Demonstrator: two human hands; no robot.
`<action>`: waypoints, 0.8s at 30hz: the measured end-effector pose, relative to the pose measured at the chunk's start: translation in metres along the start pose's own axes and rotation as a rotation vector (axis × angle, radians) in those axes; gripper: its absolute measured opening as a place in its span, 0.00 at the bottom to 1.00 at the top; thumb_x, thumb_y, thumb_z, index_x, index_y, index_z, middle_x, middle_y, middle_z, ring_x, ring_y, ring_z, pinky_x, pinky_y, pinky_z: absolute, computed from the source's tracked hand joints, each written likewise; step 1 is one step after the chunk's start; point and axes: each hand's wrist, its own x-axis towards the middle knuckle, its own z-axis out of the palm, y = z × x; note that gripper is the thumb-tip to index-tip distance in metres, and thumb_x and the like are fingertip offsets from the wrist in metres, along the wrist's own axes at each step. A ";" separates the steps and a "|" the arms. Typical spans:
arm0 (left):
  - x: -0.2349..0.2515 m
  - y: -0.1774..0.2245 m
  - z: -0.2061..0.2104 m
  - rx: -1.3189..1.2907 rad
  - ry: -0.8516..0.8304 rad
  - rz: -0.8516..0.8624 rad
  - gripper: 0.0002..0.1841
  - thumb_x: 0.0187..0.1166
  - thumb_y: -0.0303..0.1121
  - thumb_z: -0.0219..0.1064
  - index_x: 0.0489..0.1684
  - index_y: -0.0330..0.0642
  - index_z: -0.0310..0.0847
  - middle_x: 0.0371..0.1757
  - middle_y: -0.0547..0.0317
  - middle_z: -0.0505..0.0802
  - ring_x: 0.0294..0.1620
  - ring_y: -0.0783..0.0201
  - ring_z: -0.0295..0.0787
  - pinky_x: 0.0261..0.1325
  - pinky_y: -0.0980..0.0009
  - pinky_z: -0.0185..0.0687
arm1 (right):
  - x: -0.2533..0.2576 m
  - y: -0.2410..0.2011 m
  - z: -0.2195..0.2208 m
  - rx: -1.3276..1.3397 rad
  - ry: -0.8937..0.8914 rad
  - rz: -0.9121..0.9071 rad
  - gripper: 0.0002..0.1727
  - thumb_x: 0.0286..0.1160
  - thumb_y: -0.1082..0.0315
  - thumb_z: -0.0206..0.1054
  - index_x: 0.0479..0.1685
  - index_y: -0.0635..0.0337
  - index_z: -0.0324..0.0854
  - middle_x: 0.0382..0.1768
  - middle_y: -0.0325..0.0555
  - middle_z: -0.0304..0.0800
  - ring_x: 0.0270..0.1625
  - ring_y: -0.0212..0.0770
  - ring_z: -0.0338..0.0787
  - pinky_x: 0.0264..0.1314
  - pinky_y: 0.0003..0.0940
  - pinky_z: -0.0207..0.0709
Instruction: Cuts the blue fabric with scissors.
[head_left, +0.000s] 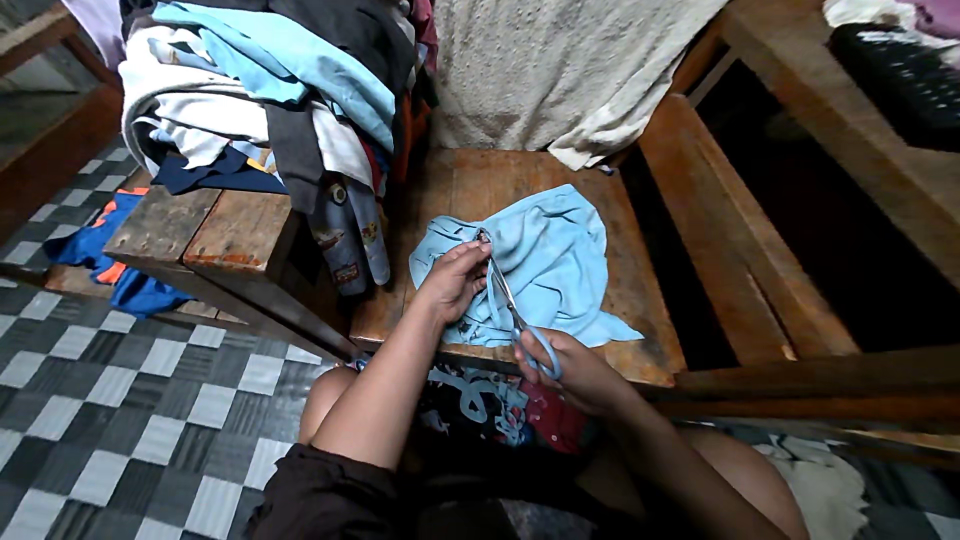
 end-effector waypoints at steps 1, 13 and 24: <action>0.001 -0.001 0.001 -0.015 0.008 0.011 0.07 0.90 0.29 0.54 0.51 0.41 0.78 0.40 0.61 0.88 0.40 0.68 0.86 0.50 0.69 0.85 | -0.001 0.002 0.001 0.010 -0.001 0.004 0.16 0.90 0.57 0.50 0.34 0.53 0.75 0.16 0.26 0.76 0.14 0.18 0.67 0.17 0.13 0.59; 0.001 0.000 0.011 0.019 0.205 -0.075 0.08 0.92 0.33 0.53 0.47 0.41 0.76 0.37 0.62 0.83 0.32 0.71 0.81 0.40 0.76 0.83 | -0.002 0.012 0.009 0.043 0.065 -0.035 0.17 0.91 0.57 0.49 0.35 0.54 0.76 0.16 0.26 0.76 0.13 0.18 0.65 0.16 0.13 0.57; 0.012 0.018 -0.005 0.459 0.124 -0.336 0.28 0.91 0.56 0.50 0.59 0.38 0.80 0.35 0.62 0.87 0.27 0.72 0.81 0.34 0.77 0.79 | -0.011 0.010 -0.005 -0.322 -0.126 0.088 0.17 0.88 0.54 0.55 0.39 0.58 0.77 0.19 0.27 0.76 0.21 0.22 0.75 0.29 0.20 0.71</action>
